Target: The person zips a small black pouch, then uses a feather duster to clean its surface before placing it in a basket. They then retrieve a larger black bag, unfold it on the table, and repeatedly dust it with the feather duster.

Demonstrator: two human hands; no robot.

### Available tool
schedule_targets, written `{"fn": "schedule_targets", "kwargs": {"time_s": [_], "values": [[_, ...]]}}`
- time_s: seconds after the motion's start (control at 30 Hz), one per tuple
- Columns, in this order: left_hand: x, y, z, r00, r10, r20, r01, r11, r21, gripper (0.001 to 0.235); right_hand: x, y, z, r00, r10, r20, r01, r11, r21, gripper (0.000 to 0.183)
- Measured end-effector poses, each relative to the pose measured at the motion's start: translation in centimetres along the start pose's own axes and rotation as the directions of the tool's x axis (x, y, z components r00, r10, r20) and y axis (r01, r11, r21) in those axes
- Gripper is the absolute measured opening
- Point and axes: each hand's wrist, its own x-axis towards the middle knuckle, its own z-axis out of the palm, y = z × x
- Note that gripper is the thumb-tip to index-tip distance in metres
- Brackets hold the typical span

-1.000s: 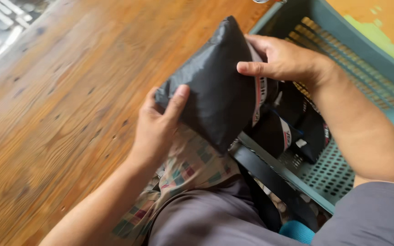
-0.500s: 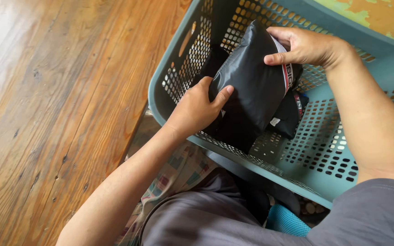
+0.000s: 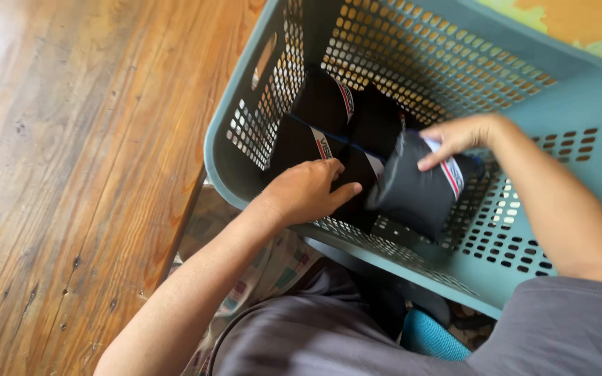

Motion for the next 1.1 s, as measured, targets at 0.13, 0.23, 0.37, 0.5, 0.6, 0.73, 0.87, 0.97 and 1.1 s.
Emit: {"fn": "schedule_targets", "kwargs": {"time_s": [0.13, 0.23, 0.37, 0.5, 0.6, 0.73, 0.87, 0.97, 1.1], "values": [[0.4, 0.4, 0.6, 1.0, 0.014, -0.014, -0.013, 0.999, 0.045, 0.059, -0.5, 1.7, 3.4, 0.991, 0.119, 0.054, -0.123, 0.989, 0.081, 0.064], [0.7, 0.4, 1.4, 0.999, 0.034, -0.022, -0.032, 0.996, 0.082, 0.06, 2.1, 3.9, 4.5, 0.98, 0.176, 0.096, -0.192, 0.961, 0.2, 0.061], [1.0, -0.2, 1.8, 0.996, 0.068, -0.057, -0.061, 0.992, 0.106, 0.061, 4.0, 4.5, 4.5, 0.976, 0.201, 0.08, -0.214, 0.954, 0.212, 0.072], [0.5, -0.3, 1.6, 0.992, 0.105, -0.069, -0.098, 0.99, 0.103, 0.06, 2.1, 1.6, 6.1, 0.969, 0.244, 0.048, -0.242, 0.97, -0.035, 0.114], [0.0, -0.4, 1.6, 0.993, 0.103, -0.062, -0.097, 0.99, 0.102, 0.061, 15.4, 12.8, 4.0, 0.953, 0.299, -0.054, -0.271, 0.758, -0.593, 0.124], [-0.9, -0.5, 1.4, 0.989, 0.113, -0.092, -0.104, 0.99, 0.097, 0.06, 12.4, 8.3, 5.4, 0.922, 0.379, -0.084, -0.343, 0.694, -0.634, 0.106], [-3.9, -0.7, 0.1, 0.941, 0.214, -0.262, -0.201, 0.977, 0.076, 0.053, 15.5, 9.7, 3.7, 0.869, 0.489, 0.072, -0.375, 0.747, -0.549, 0.099], [-8.2, -1.2, -1.7, 0.857, 0.289, -0.426, -0.258, 0.957, 0.13, 0.044, 13.8, 5.7, 0.9, 0.895, 0.445, 0.013, -0.363, 0.746, -0.558, 0.104], [-15.4, -4.0, -3.5, 0.649, 0.306, -0.697, -0.118, 0.945, 0.305, 0.039, 5.8, -9.1, -2.2, 0.864, 0.112, -0.491, -0.467, 0.543, -0.698, 0.074]]}}
